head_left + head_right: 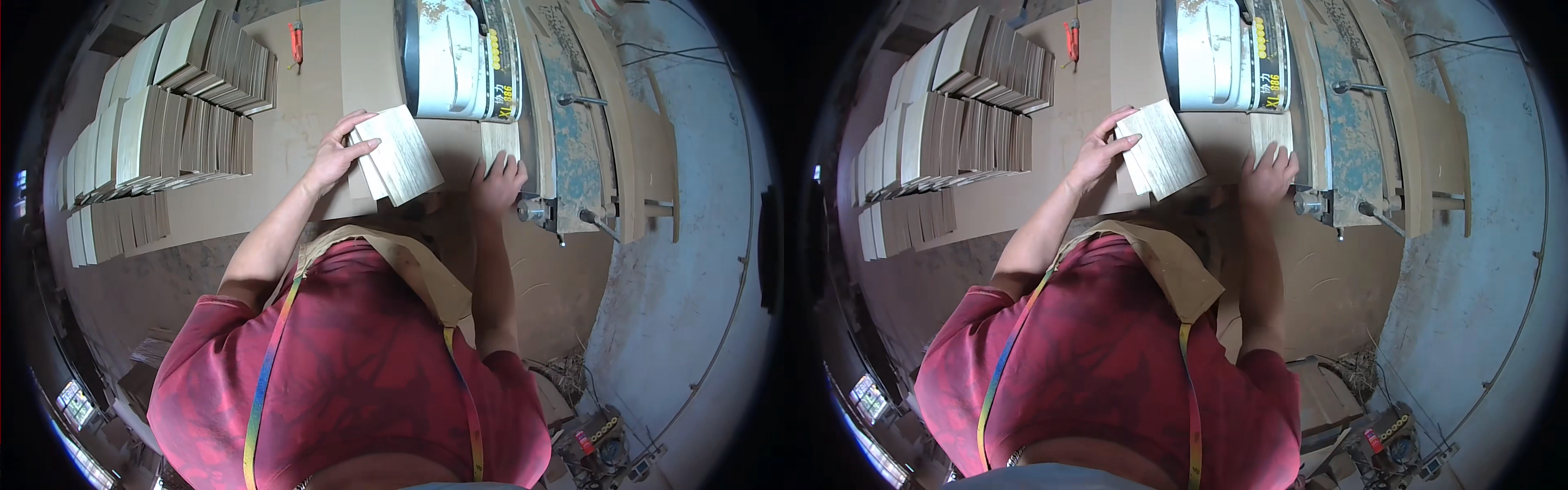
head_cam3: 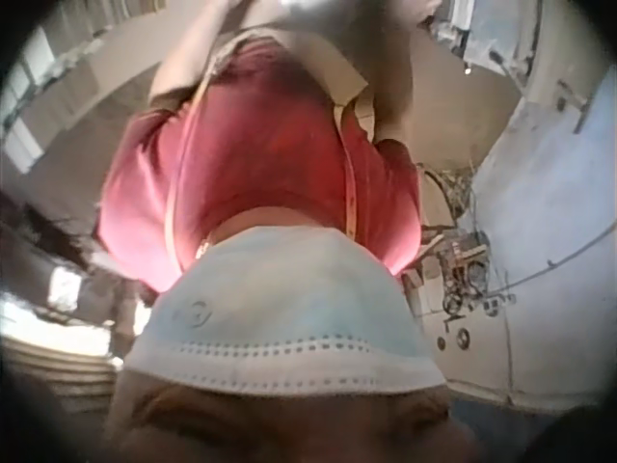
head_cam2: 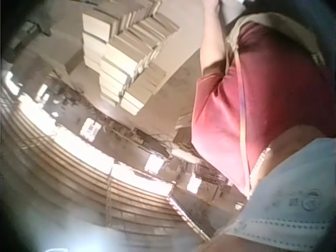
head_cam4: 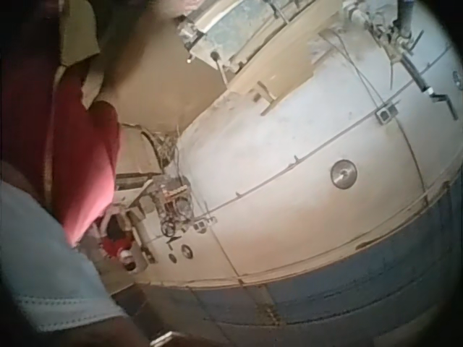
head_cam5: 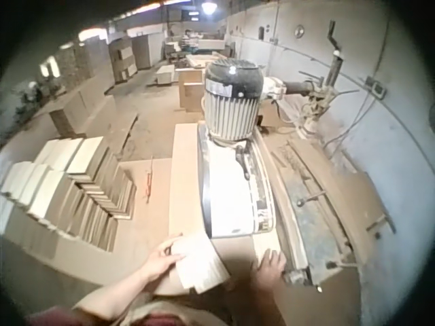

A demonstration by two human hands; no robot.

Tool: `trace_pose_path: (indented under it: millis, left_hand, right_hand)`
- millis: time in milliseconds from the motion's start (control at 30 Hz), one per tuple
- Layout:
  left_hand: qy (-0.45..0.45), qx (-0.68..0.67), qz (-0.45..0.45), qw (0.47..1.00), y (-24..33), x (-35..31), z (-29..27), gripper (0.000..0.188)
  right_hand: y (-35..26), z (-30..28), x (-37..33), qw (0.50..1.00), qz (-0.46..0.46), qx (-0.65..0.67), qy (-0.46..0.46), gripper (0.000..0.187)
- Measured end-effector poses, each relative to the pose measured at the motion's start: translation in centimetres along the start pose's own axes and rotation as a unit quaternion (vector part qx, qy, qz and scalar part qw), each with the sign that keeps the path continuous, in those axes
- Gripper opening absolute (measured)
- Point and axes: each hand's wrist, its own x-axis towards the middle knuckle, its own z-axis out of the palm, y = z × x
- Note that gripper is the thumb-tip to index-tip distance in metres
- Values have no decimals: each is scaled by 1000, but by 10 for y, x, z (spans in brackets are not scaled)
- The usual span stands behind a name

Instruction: Sanding the edges and surfaces of wooden blocks using a stationary sanding machine.

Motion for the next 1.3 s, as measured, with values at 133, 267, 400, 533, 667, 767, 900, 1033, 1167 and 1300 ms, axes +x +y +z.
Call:
trace_pose_path:
  millis: [133, 267, 400, 533, 667, 767, 900, 1033, 1167, 1300]
  left_hand:
    - [10, 13, -6, 1000, -4, -1, 7, 52]
    - [31, 41, -11, 999, -12, 5, 20, 53]
    - [28, 31, 24, 999, -27, 15, 28, 52]
    - [13, 93, 30, 995, -11, 15, 34, 55]
    - [-7, 121, 48, 991, -9, 15, 31, 58]
    - [-21, 132, 62, 989, -8, 14, 24, 61]
    - [-38, 179, 62, 981, -7, 9, 13, 66]
    - [-40, 151, 46, 987, -2, -1, -2, 65]
    - [-27, 126, 23, 991, -1, -2, -9, 63]
    - [1, 139, 12, 990, 7, 1, -9, 59]
  right_hand:
    - [-6, 14, 22, 998, 9, 54, 4, 49]
    - [-49, -32, 55, 966, -32, 233, -110, 58]
    - [-119, -91, 25, 953, -72, 213, -203, 63]
    - [-104, -100, 26, 951, -59, 238, -189, 65]
    - [-98, -92, 20, 945, -40, 271, -177, 66]
    - [-95, -89, 16, 939, -25, 298, -168, 66]
    - [-80, -98, 17, 911, 82, 363, -177, 64]
    - [-23, -96, -1, 977, 76, 172, -104, 50]
    - [-5, -53, -17, 996, 29, 66, -50, 45]
    - [-11, -7, 2, 998, -5, 65, -16, 44]
